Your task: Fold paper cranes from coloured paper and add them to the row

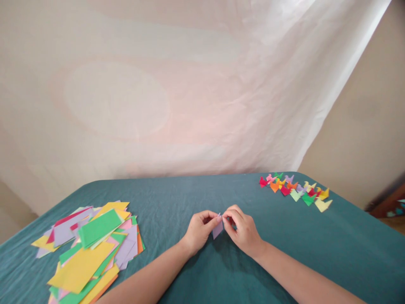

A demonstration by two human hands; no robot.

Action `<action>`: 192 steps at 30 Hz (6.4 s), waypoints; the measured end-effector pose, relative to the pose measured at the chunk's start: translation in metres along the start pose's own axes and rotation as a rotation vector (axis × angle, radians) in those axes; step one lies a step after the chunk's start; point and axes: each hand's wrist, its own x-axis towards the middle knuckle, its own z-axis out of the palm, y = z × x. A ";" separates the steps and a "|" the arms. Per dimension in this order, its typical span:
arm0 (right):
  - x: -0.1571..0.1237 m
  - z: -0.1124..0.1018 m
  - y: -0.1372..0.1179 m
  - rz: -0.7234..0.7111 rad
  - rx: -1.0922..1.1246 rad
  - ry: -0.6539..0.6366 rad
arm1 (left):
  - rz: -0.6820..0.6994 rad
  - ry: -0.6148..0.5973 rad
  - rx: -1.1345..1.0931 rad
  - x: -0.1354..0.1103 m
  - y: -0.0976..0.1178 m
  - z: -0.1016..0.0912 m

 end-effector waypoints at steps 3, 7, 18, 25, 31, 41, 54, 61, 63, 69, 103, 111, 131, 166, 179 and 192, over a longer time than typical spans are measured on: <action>0.000 0.000 -0.001 -0.001 0.002 -0.002 | 0.016 -0.008 -0.012 0.000 -0.001 0.000; 0.000 0.000 -0.002 0.013 -0.002 -0.007 | 0.024 -0.005 -0.030 0.000 0.001 0.000; 0.000 0.001 0.001 0.026 -0.016 0.015 | 0.023 -0.001 -0.026 0.001 0.001 -0.001; -0.001 0.003 0.001 0.011 -0.001 0.020 | 0.021 -0.005 -0.018 0.000 -0.001 -0.001; -0.001 0.003 0.003 0.005 -0.007 0.026 | 0.019 -0.007 -0.027 0.000 -0.001 -0.001; -0.001 0.002 -0.002 0.125 0.081 -0.032 | 0.022 0.039 -0.029 0.000 0.001 -0.002; 0.002 0.006 0.001 0.276 0.267 -0.132 | 0.029 0.001 -0.139 0.005 -0.006 -0.002; 0.003 0.006 0.003 0.314 0.295 -0.121 | -0.003 -0.003 -0.095 0.007 -0.011 -0.005; 0.002 0.007 0.005 0.330 0.315 -0.119 | -0.017 0.011 -0.085 0.006 -0.009 -0.005; 0.001 0.011 0.013 0.422 0.479 -0.124 | -0.019 0.011 -0.097 0.005 -0.009 -0.003; 0.002 0.010 0.023 0.165 -0.094 -0.188 | 0.484 -0.316 0.992 0.002 0.007 -0.025; 0.006 0.010 0.023 0.179 -0.123 -0.240 | 0.427 -0.310 1.124 0.000 0.014 -0.025; 0.010 -0.015 0.025 0.222 0.133 -0.356 | 0.470 -0.327 1.233 0.000 0.015 -0.024; 0.007 -0.001 0.023 0.195 0.140 -0.305 | 0.479 -0.237 1.014 0.003 0.005 -0.026; 0.007 0.007 0.027 0.257 0.138 -0.255 | 0.325 -0.146 0.850 0.015 0.000 -0.024; 0.007 0.010 0.029 0.268 0.118 -0.248 | 0.252 -0.060 0.831 0.022 -0.004 -0.013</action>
